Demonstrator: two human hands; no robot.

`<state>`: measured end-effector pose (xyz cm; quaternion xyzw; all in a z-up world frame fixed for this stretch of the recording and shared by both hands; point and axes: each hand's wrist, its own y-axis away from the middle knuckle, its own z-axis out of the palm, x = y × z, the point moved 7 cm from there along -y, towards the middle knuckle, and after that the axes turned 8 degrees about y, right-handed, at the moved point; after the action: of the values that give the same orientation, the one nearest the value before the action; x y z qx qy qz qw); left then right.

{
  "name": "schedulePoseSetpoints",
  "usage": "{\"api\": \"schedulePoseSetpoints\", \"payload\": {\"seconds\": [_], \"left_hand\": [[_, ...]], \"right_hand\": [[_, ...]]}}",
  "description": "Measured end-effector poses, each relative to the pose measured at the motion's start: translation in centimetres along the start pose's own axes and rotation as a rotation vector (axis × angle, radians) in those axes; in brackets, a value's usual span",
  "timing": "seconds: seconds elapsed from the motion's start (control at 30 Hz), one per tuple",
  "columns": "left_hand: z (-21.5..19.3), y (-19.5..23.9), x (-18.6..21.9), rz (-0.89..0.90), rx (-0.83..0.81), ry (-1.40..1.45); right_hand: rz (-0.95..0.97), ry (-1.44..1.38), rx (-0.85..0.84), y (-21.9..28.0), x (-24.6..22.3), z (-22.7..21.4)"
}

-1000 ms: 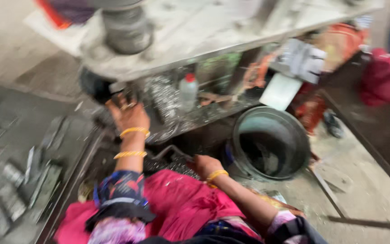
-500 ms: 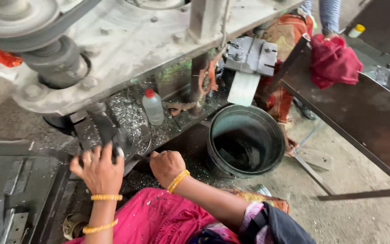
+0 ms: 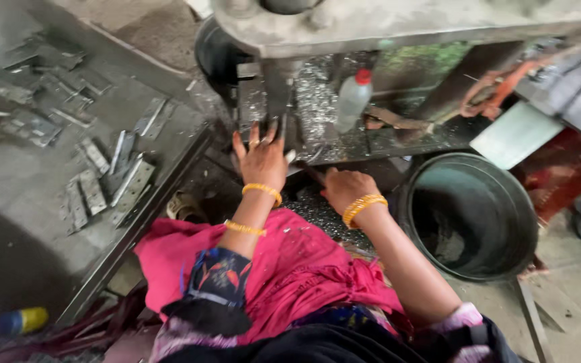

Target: The person picks up metal hinge plates one by one, places them into a press machine, and operates a lever by hand to punch or shape the metal, then moves the finished pieces into a collection tray.

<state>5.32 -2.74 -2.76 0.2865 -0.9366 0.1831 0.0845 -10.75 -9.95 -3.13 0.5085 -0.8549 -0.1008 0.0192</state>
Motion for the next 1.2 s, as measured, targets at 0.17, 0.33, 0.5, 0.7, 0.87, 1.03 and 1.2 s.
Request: {"api": "schedulePoseSetpoints", "payload": {"seconds": [0.17, 0.33, 0.5, 0.7, 0.87, 1.03, 1.2], "left_hand": [[0.1, -3.1, -0.3, -0.152, -0.107, 0.003], [0.0, -2.6, 0.1, -0.123, -0.069, -0.076], [0.1, -2.3, -0.3, -0.085, -0.019, 0.004], [1.1, -5.1, -0.2, -0.094, -0.069, -0.107], [0.3, -4.7, -0.7, -0.146, -0.211, -0.081], [0.6, -6.2, 0.0, -0.030, -0.006, -0.127], [2.1, -6.6, -0.6, -0.084, -0.151, -0.222]], "right_hand": [[0.125, -0.037, 0.041, 0.8, 1.8, 1.3], [0.275, -0.231, 0.040, 4.7, 1.9, 9.2], [0.282, -0.329, 0.081, 4.2, 2.3, 9.3], [0.162, -0.110, 0.107, 1.2, 4.6, 8.8], [0.356, -0.224, 0.000, 4.6, 2.9, 15.3], [0.250, -0.186, 0.056, 1.1, 5.0, 9.9], [0.112, -0.101, 0.153, 2.4, 4.4, 13.8]]}}
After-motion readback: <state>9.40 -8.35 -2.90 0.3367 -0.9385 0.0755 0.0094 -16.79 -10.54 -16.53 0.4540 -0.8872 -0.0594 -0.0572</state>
